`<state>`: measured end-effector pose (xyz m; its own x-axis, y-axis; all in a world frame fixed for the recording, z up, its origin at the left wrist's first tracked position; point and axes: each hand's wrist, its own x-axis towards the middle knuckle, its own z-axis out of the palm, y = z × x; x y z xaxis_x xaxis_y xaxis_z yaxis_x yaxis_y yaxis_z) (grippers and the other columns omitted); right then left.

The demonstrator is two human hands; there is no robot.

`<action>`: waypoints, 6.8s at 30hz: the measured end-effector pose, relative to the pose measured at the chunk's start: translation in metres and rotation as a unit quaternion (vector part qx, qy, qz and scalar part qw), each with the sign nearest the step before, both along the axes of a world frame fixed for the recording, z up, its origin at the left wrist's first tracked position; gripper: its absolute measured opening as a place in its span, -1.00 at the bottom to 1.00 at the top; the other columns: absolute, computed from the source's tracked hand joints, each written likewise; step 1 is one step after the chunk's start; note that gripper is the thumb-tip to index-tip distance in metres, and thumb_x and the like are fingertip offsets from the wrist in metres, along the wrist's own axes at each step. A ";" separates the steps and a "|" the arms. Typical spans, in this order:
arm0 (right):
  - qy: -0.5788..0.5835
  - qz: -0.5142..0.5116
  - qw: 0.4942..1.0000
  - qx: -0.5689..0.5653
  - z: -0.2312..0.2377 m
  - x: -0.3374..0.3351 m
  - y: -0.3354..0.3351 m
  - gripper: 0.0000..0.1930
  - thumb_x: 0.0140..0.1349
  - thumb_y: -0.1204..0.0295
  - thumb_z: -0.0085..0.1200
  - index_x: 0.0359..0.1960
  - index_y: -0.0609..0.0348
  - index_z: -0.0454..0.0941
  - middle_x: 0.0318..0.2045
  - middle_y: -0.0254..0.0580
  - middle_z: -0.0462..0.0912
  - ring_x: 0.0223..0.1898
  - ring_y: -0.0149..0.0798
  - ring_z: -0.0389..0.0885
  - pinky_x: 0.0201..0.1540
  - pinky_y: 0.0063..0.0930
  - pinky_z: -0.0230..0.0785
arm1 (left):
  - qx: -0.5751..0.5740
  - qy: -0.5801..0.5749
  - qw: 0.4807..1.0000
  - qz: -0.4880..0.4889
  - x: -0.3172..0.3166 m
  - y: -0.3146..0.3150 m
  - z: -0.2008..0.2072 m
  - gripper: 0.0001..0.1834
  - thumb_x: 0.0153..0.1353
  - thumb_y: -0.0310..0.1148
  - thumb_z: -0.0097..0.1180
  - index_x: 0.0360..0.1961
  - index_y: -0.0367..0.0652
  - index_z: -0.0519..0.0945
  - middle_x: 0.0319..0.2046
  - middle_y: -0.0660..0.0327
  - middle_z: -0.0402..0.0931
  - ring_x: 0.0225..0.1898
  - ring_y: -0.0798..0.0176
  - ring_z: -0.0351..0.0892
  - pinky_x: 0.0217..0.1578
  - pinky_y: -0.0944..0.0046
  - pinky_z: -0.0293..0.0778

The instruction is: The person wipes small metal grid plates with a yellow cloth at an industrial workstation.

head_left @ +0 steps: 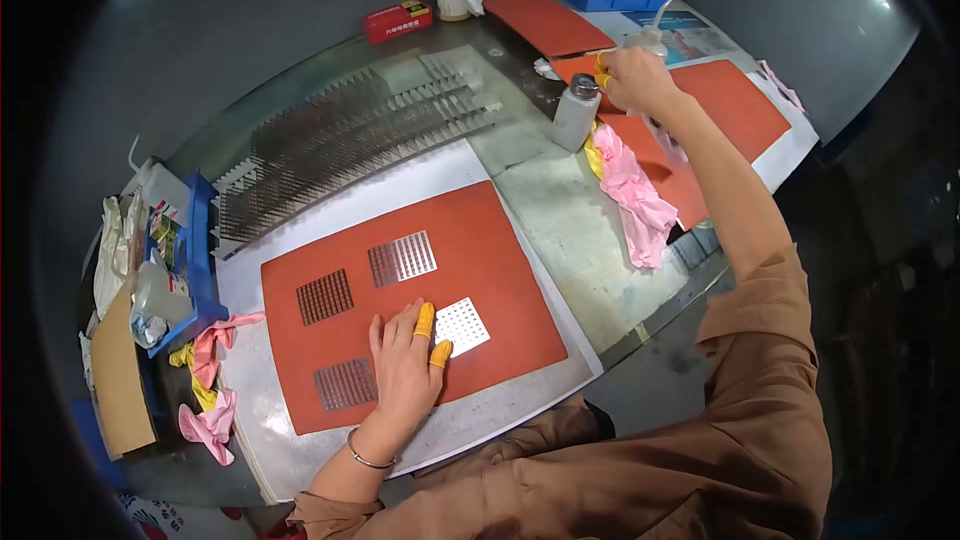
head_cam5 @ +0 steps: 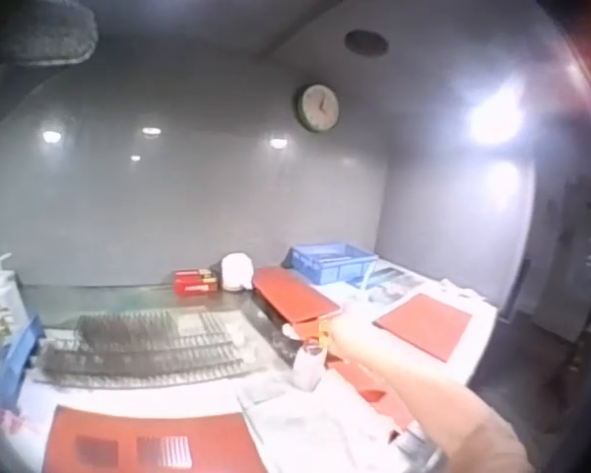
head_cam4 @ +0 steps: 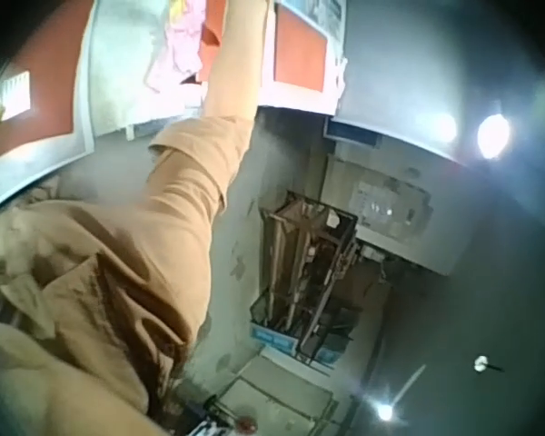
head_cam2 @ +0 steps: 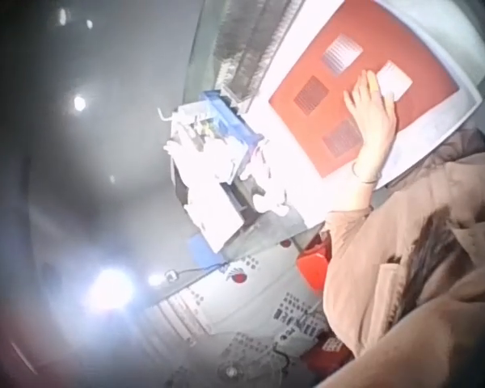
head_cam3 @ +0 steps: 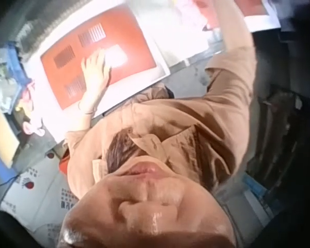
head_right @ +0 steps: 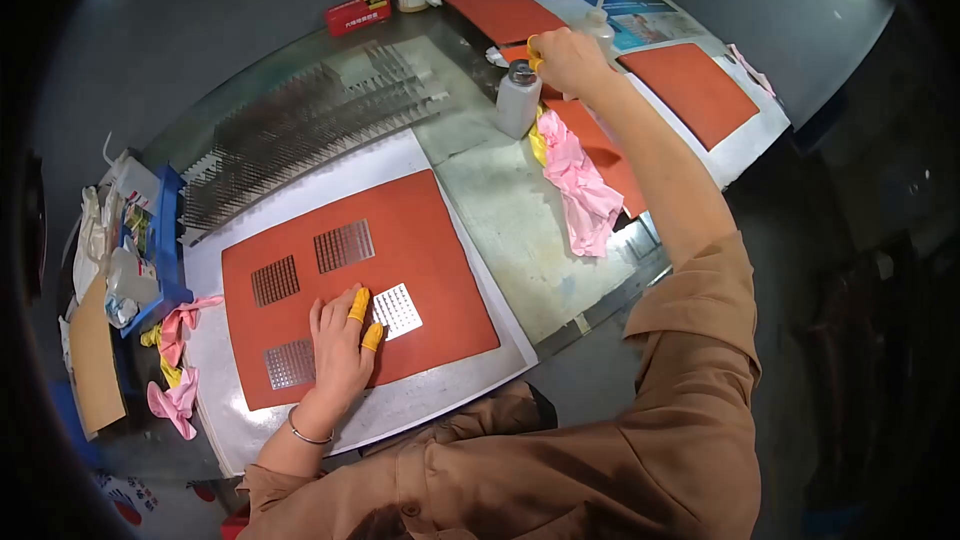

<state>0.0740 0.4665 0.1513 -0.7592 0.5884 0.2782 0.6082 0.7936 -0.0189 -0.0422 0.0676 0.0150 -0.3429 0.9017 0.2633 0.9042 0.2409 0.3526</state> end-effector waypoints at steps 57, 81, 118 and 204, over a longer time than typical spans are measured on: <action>0.063 0.284 0.943 -0.163 -0.135 0.014 -0.242 -0.93 0.01 0.43 0.07 -0.48 0.12 0.55 -0.57 -0.17 0.54 -0.56 -0.08 0.52 -0.52 -0.27 0.38 | 0.105 -0.087 0.971 0.194 -0.028 -0.137 -0.007 -0.56 -0.02 -0.59 0.06 -0.03 -0.30 0.42 -0.05 0.02 0.37 -0.01 -0.01 0.33 0.08 0.09 0.18; 0.277 0.189 0.756 -0.562 -0.153 0.020 -0.162 -0.95 0.10 0.63 0.04 -0.39 0.34 0.50 -0.54 -0.34 0.46 -0.51 -0.53 0.35 -0.45 -0.67 0.21 | -0.034 -0.151 0.988 -0.027 0.001 0.001 0.004 -0.24 -0.12 -0.33 0.26 0.13 -0.31 0.23 -0.09 0.03 0.23 0.06 0.00 0.15 0.17 0.01 -0.07; 0.387 0.069 0.675 -0.625 -0.117 0.033 -0.137 -0.92 0.09 0.51 0.10 -0.40 0.26 0.53 -0.62 -0.40 0.44 -0.61 -0.59 0.32 -0.59 -0.70 0.15 | -0.009 -0.024 1.000 0.015 -0.084 0.020 0.030 -0.37 0.03 -0.38 0.13 0.14 -0.32 0.23 0.07 -0.08 0.26 0.13 -0.10 0.19 0.15 0.06 0.09; 0.074 0.315 0.938 -0.120 -0.142 -0.136 -0.215 -0.87 -0.01 0.40 0.08 -0.48 0.21 0.51 -0.54 -0.06 0.54 -0.52 0.03 0.50 -0.52 -0.21 0.35 | -0.014 0.005 0.998 -0.059 -0.057 -0.021 0.000 -0.43 -0.02 -0.12 0.15 -0.14 -0.44 0.46 0.11 0.00 0.27 0.15 0.04 0.21 0.14 -0.12 0.02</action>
